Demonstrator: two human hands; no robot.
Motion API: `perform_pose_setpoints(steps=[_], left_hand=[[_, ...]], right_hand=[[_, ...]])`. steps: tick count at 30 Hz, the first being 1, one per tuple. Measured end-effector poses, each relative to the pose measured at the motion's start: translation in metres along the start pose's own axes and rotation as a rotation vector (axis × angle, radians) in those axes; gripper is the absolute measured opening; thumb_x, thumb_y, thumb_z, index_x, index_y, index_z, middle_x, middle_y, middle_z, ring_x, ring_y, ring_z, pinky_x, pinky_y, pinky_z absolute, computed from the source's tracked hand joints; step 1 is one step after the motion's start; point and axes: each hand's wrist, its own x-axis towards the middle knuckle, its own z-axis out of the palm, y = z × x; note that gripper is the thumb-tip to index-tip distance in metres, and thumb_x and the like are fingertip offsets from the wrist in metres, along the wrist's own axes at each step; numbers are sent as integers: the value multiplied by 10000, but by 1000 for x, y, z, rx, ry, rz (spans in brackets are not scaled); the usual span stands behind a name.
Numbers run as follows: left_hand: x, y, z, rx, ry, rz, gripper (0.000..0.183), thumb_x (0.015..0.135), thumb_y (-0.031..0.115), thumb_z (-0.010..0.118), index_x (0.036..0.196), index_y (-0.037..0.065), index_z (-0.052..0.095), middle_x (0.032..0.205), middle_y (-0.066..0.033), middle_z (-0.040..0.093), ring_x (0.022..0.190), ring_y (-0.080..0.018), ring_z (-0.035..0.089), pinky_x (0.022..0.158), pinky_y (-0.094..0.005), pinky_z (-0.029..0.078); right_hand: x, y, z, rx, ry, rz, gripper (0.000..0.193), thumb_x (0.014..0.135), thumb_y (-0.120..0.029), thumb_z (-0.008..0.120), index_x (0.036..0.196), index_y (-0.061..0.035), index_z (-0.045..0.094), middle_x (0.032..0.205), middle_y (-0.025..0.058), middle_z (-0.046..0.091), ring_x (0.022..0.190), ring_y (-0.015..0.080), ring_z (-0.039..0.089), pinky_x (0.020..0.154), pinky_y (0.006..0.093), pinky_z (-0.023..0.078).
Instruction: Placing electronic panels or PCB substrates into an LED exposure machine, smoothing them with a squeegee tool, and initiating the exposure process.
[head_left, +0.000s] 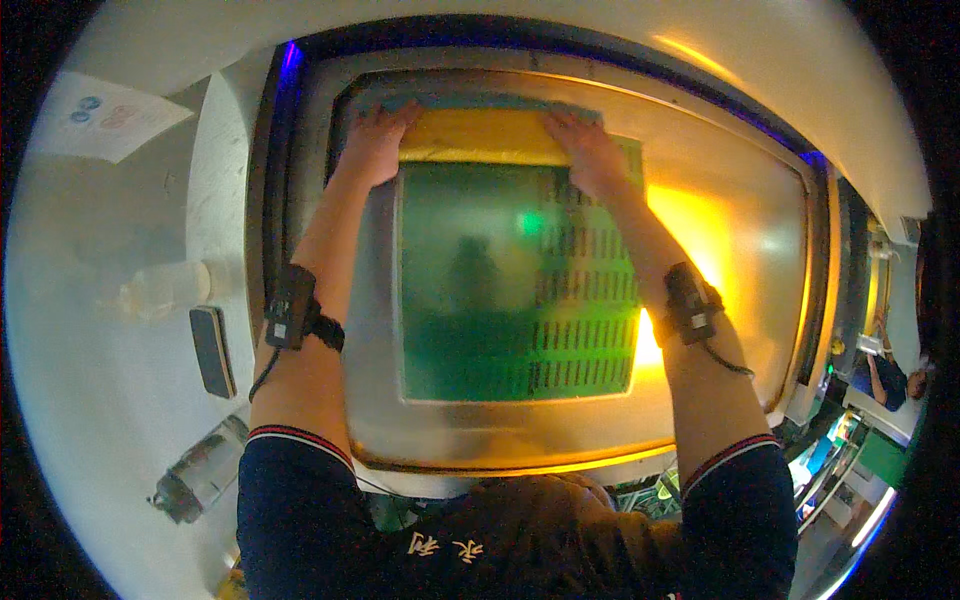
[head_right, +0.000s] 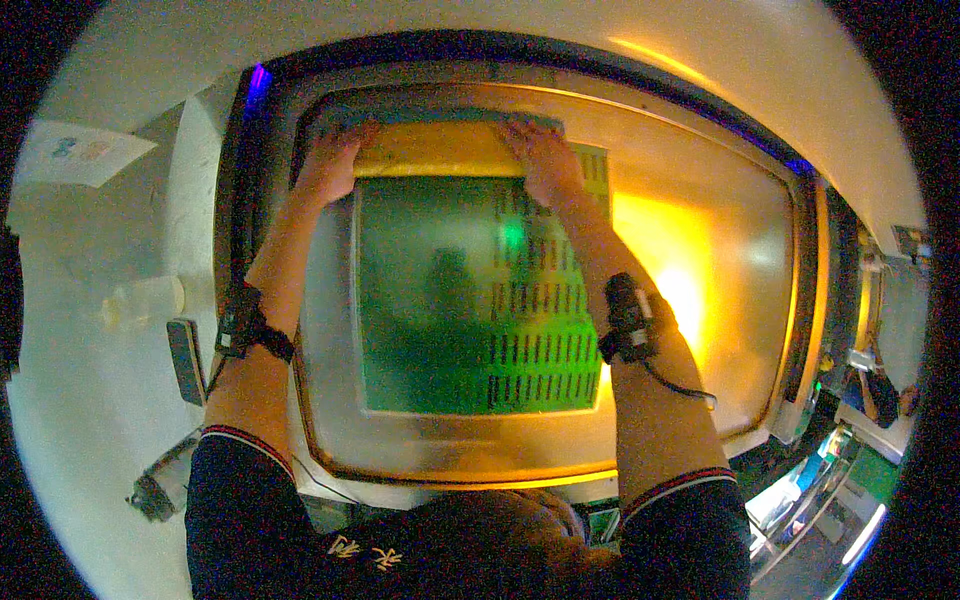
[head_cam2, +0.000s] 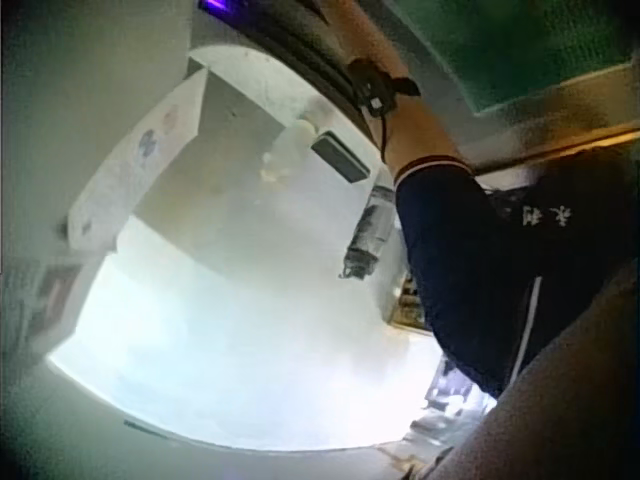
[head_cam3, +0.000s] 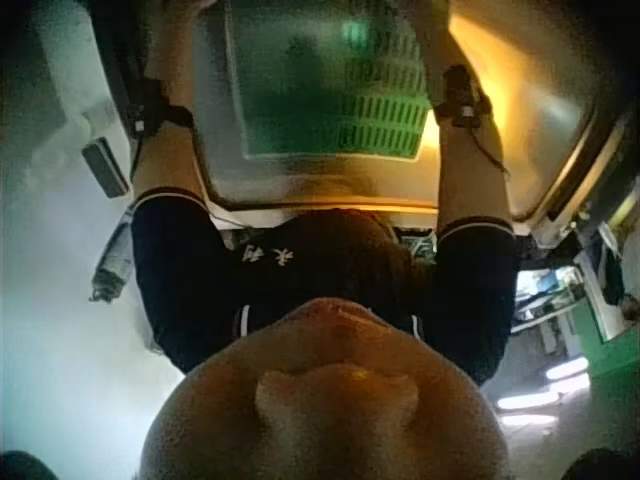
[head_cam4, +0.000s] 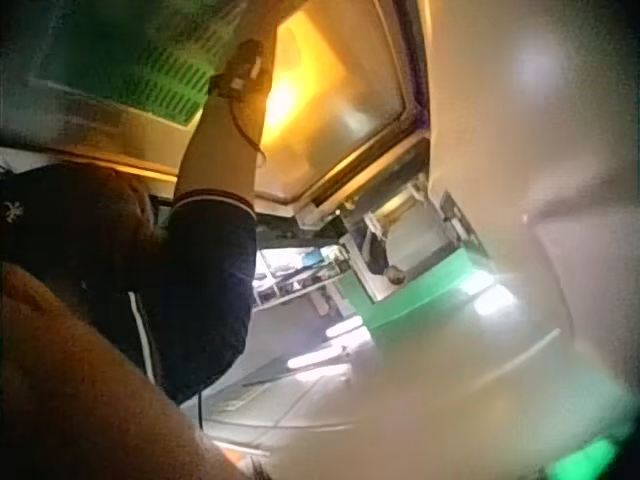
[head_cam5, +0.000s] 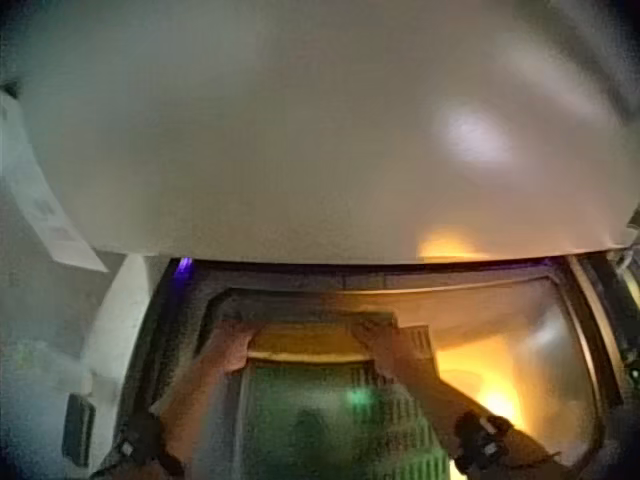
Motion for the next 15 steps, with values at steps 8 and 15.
perform_pose_setpoints(steps=[8, 15], left_hand=[[-171, 105, -33, -121, -213, -37, 744, 778, -33, 557, 1470, 148, 354, 1379, -164, 527, 1311, -430, 425, 1093, -587, 307], [-429, 269, -76, -188, -784, 134, 787, 796, 132, 642, 1509, 218, 320, 1579, -30, 286, 1343, -467, 379, 1112, -625, 265]], right_hand=[[-182, -75, -32, 86, -105, 20, 621, 792, -36, 528, 1395, -176, 482, 1462, 85, 459, 1314, 305, 455, 1099, 530, 334], [-478, -170, -84, 235, -709, -173, 782, 838, -291, 639, 1524, -200, 274, 1569, 66, 302, 1404, 368, 340, 1095, 601, 318]])
